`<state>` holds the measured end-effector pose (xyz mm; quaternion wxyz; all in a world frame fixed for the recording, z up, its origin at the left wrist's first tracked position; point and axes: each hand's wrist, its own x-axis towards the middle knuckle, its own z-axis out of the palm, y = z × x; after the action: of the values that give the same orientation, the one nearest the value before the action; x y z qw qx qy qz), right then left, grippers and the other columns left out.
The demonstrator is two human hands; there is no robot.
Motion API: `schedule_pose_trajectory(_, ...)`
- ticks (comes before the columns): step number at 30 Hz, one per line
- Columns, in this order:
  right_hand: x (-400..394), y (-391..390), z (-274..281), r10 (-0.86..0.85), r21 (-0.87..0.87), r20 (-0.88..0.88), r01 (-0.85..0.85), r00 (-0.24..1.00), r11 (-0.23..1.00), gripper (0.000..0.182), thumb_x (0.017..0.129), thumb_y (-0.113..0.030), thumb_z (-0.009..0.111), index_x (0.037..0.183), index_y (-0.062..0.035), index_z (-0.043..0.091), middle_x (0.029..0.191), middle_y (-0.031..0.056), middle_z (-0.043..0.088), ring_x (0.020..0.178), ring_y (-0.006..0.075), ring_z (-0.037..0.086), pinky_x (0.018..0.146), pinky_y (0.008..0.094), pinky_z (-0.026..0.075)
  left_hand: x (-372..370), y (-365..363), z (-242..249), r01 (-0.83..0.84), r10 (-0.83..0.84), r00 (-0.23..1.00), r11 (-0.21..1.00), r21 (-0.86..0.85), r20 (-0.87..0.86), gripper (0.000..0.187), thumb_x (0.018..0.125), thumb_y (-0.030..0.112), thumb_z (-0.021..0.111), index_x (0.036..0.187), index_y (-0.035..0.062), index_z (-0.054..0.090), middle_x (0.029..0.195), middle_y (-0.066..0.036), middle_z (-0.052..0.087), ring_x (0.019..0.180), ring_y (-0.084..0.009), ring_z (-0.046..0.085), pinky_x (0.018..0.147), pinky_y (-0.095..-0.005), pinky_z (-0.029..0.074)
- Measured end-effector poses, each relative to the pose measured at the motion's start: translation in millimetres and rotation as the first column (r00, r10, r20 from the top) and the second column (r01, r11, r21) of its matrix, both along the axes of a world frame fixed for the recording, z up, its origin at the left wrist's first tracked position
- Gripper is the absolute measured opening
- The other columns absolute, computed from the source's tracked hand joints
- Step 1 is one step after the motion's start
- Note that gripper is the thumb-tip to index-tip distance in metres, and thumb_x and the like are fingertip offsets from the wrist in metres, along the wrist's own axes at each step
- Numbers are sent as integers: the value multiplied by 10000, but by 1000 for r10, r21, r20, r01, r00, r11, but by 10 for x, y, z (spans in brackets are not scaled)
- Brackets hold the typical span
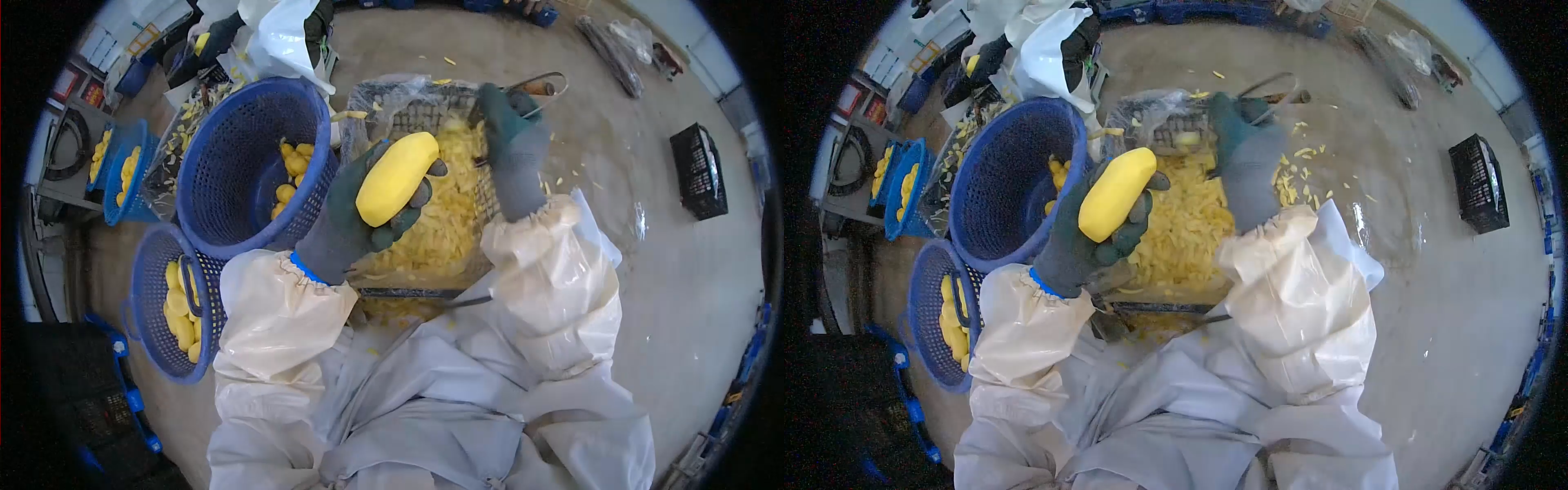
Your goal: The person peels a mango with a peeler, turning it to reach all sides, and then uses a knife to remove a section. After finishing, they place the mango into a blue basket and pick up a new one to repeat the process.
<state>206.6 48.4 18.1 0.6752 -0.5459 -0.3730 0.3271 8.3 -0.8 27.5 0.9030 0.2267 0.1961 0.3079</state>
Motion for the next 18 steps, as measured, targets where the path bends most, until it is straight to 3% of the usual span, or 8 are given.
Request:
schedule_pose_trajectory(1, 44, 91, -1, 38, 60, -293, -21, 955, 998, 185, 825, -172, 670, 698, -47, 622, 551, -18, 520, 501, 100, 507, 482, 218, 386, 2, -3, -34, -14, 12, 999, 999, 29, 44, 558, 970, 443, 405, 1202, -59, 481, 806, -89, 611, 505, -116, 557, 323, -192, 404)
schedule_pose_trajectory(4, 60, -126, 201, 389, 25, -595, -467, 703, 884, 202, 837, -198, 648, 716, -39, 623, 568, -8, 522, 522, 105, 515, 511, 229, 413, -8, 62, -69, 23, -7, 983, 996, -86, 182, 539, 964, 434, 427, 1211, -42, 482, 857, -97, 615, 586, -149, 595, 374, -203, 443)
schedule_pose_trajectory(5, 118, -220, 190, 596, 74, -498, -654, 630, 753, 178, 876, -183, 600, 854, -12, 642, 621, 7, 539, 549, 106, 518, 537, 233, 434, -6, 68, -93, 60, -23, 974, 985, -160, 227, 531, 962, 430, 434, 1218, -32, 483, 877, -100, 617, 621, -163, 610, 402, -209, 465)
schedule_pose_trajectory(8, -127, -315, 109, 528, 3, -136, -533, 838, 846, 162, 898, -213, 567, 869, -61, 613, 611, -17, 492, 497, 77, 454, 460, 219, 357, -10, -16, -295, -103, 106, 990, 994, -36, 99, 464, 989, 396, 385, 1228, 11, 487, 998, -133, 619, 837, -223, 665, 538, -319, 572)
schedule_pose_trajectory(11, -136, -278, 34, 462, -4, 177, -468, 869, 884, 167, 901, -217, 557, 884, -58, 607, 617, -9, 494, 489, 77, 447, 452, 223, 349, 31, -146, -263, 6, 381, 814, 749, 662, -439, 426, 981, 379, 435, 1246, 50, 487, 1050, -117, 608, 930, -243, 640, 686, -377, 576)
schedule_pose_trajectory(12, -152, -277, 37, 444, 22, 200, -457, 874, 889, 219, 901, -280, 574, 830, -73, 589, 570, -24, 453, 456, 59, 406, 426, 210, 306, 54, -143, -280, -102, 340, 881, 816, 568, -330, 419, 965, 354, 477, 1248, 45, 486, 1055, -117, 607, 924, -243, 640, 701, -378, 573)
schedule_pose_trajectory(15, -152, -282, 129, 401, -284, -116, -417, 909, 863, 160, 842, -133, 602, 968, -56, 665, 737, 45, 606, 599, 129, 567, 507, 276, 437, 112, -127, -317, -200, 251, 961, 922, 332, -118, 419, 912, 261, 574, 1249, 27, 486, 1065, -113, 604, 918, -240, 636, 739, -378, 567)
schedule_pose_trajectory(18, -176, -284, -18, 345, 41, 307, -375, 887, 926, 130, 863, -167, 613, 877, -42, 645, 663, 18, 561, 543, 96, 502, 471, 241, 379, 122, -102, -227, -56, 159, 958, 919, 389, -239, 427, 851, 135, 616, 1238, 5, 492, 1065, -104, 601, 933, -230, 628, 761, -372, 563)
